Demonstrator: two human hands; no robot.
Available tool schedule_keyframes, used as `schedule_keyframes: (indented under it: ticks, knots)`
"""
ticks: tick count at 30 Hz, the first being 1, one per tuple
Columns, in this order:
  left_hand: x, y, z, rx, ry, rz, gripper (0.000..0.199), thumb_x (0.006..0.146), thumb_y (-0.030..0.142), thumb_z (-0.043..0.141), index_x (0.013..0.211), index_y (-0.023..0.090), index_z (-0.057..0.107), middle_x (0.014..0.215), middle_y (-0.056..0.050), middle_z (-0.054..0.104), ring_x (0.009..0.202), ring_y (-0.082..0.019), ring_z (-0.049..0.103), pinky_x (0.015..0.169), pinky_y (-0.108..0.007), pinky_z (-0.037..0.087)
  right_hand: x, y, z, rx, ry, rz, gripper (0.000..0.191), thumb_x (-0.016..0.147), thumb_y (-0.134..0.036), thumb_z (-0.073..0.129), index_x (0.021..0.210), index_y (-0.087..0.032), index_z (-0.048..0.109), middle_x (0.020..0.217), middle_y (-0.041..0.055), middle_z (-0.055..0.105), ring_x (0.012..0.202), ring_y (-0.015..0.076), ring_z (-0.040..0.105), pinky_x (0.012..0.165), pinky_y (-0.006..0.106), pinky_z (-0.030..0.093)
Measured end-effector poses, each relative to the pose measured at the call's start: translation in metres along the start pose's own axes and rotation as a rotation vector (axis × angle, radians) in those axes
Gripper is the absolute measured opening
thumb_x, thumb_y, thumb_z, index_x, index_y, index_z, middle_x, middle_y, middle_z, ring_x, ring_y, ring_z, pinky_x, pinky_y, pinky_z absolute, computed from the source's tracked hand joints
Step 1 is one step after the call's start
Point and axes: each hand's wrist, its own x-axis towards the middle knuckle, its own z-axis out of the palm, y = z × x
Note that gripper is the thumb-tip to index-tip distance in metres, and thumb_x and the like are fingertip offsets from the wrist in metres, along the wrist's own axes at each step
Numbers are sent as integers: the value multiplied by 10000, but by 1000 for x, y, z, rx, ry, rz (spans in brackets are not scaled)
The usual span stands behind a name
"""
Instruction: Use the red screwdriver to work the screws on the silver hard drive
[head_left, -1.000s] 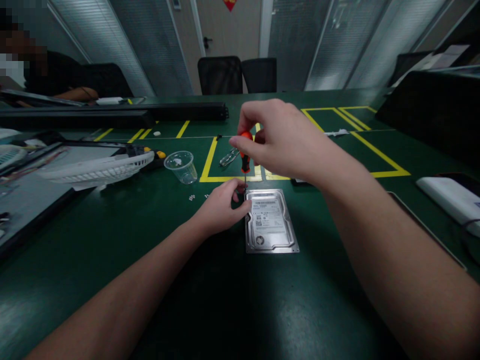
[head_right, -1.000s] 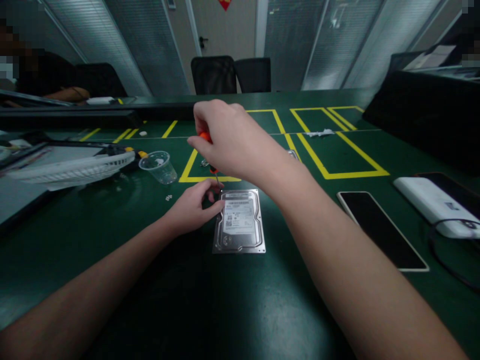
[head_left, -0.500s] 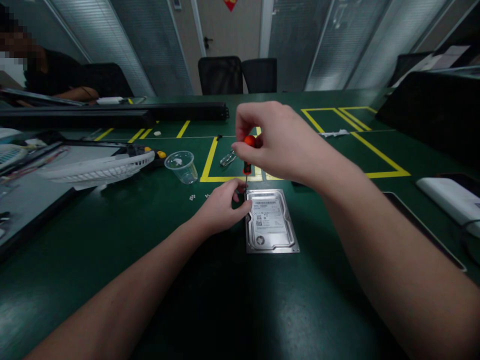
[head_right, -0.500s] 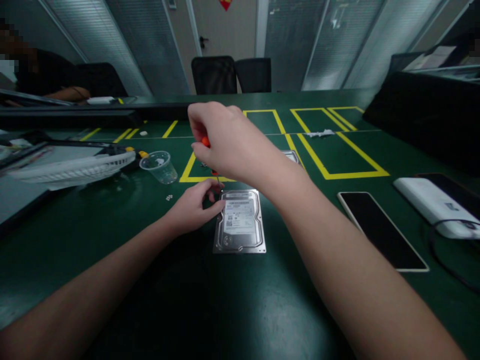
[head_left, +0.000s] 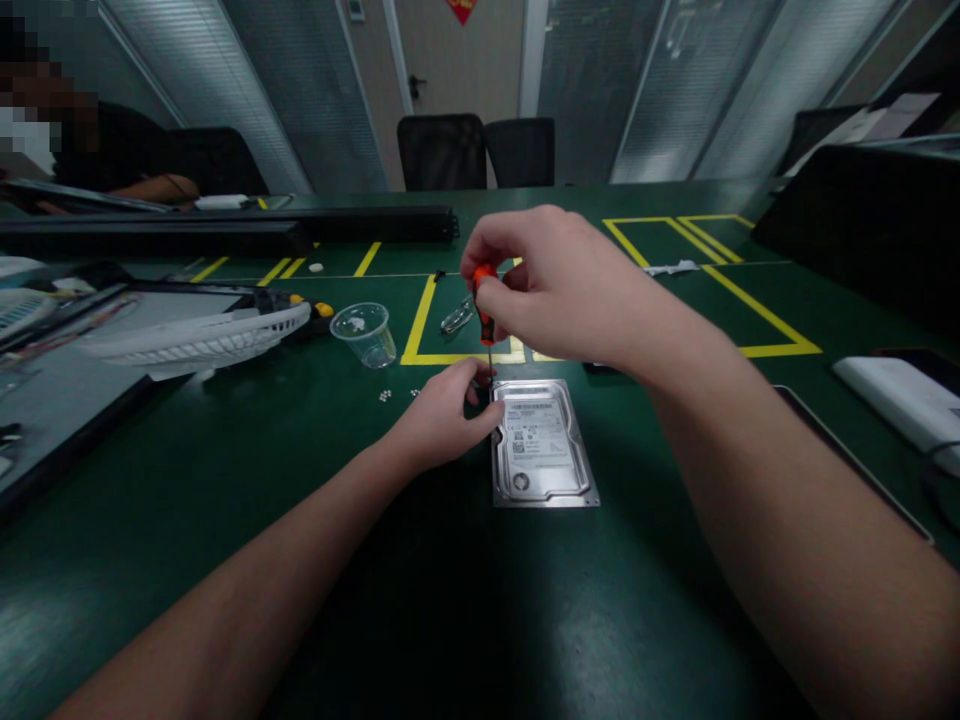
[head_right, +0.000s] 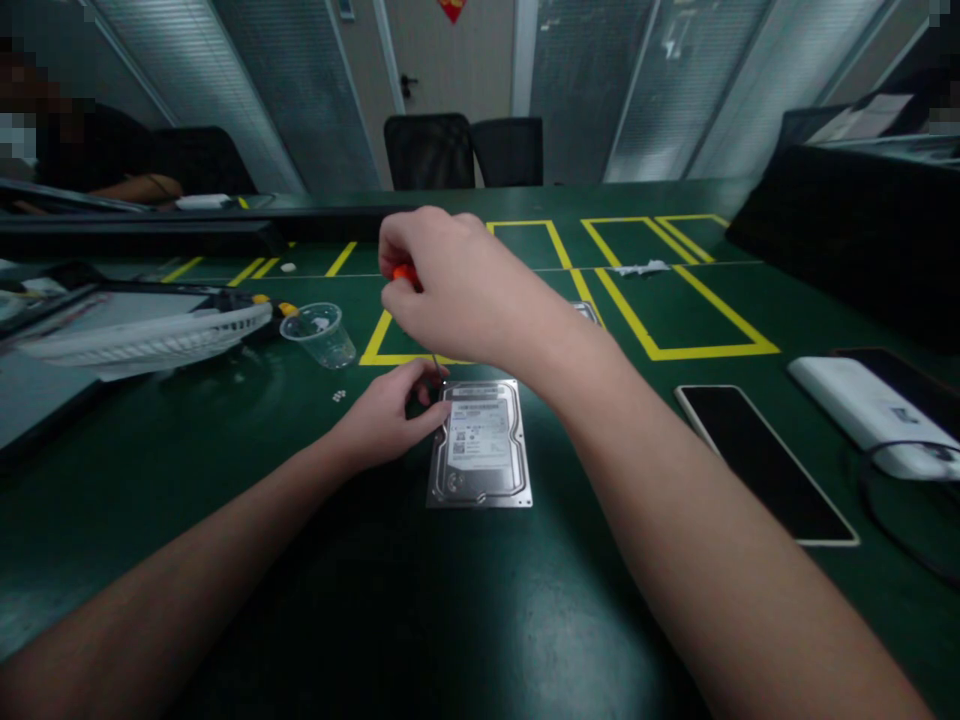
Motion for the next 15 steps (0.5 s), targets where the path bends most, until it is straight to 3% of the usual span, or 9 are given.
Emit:
schedule_keyframes:
  ticks: [6,11,15]
  knots:
    - [0,1,0,4,-4,8,344,920,329,659,1213,156,614,1030,-86,700,861,-208,638,821,-380,521,0,0,-2,-19,-10,-53,177,1009,-298,555,1105,-266,701,1060,50,786,852,216,705,730,331,453]
    - [0,1,-1,-1,-8,0,343,927,341,655,1217,162,616,1051,-87,705,869,-211,640,832,-384,523,1,0,-2,-77,20,-59,88,978,-349,622,970,-267,655,1011,44,775,834,221,678,703,338,421]
    - [0,0,-1,-13,-10,6,351,923,349,654,1219,164,612,1076,-96,707,878,-215,646,830,-383,524,1,1,-2,-93,61,-54,166,933,-369,667,846,-266,569,978,52,756,825,233,669,686,351,418]
